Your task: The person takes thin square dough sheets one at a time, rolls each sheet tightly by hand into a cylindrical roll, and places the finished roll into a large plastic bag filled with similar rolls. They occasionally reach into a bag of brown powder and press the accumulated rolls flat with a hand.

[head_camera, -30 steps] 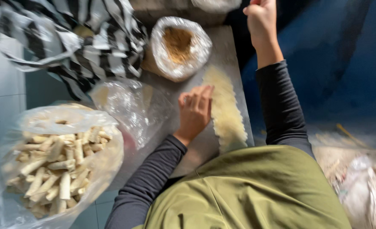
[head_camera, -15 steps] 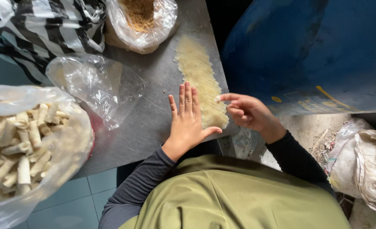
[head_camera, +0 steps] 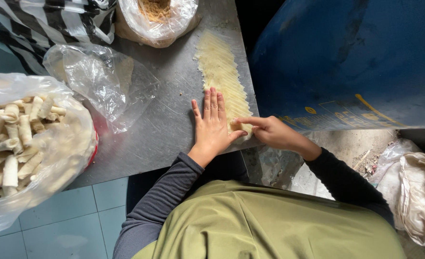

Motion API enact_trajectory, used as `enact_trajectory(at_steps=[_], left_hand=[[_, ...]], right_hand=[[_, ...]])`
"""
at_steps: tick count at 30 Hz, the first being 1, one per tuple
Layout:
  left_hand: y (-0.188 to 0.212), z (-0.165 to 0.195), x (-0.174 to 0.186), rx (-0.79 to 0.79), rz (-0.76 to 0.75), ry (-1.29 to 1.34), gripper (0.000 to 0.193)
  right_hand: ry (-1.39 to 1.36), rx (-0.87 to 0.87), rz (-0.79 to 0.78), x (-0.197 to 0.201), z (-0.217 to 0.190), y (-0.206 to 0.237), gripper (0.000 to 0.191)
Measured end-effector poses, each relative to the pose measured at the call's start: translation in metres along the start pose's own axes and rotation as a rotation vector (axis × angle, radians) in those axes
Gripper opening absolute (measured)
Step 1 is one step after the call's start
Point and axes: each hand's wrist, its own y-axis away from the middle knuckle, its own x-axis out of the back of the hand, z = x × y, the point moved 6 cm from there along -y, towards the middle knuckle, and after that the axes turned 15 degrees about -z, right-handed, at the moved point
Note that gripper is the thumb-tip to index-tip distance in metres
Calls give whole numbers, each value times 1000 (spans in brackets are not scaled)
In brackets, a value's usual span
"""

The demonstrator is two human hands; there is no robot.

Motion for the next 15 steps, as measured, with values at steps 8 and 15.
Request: enact_trajectory(at_steps=[8,15], left_hand=[[3,0,6,-21,60,-4,143],[5,-1,13,10,-30,49,153]], right_hand=[[1802,2,367,11,-59,16,67],[1823,246,336,14,-55,19,72]])
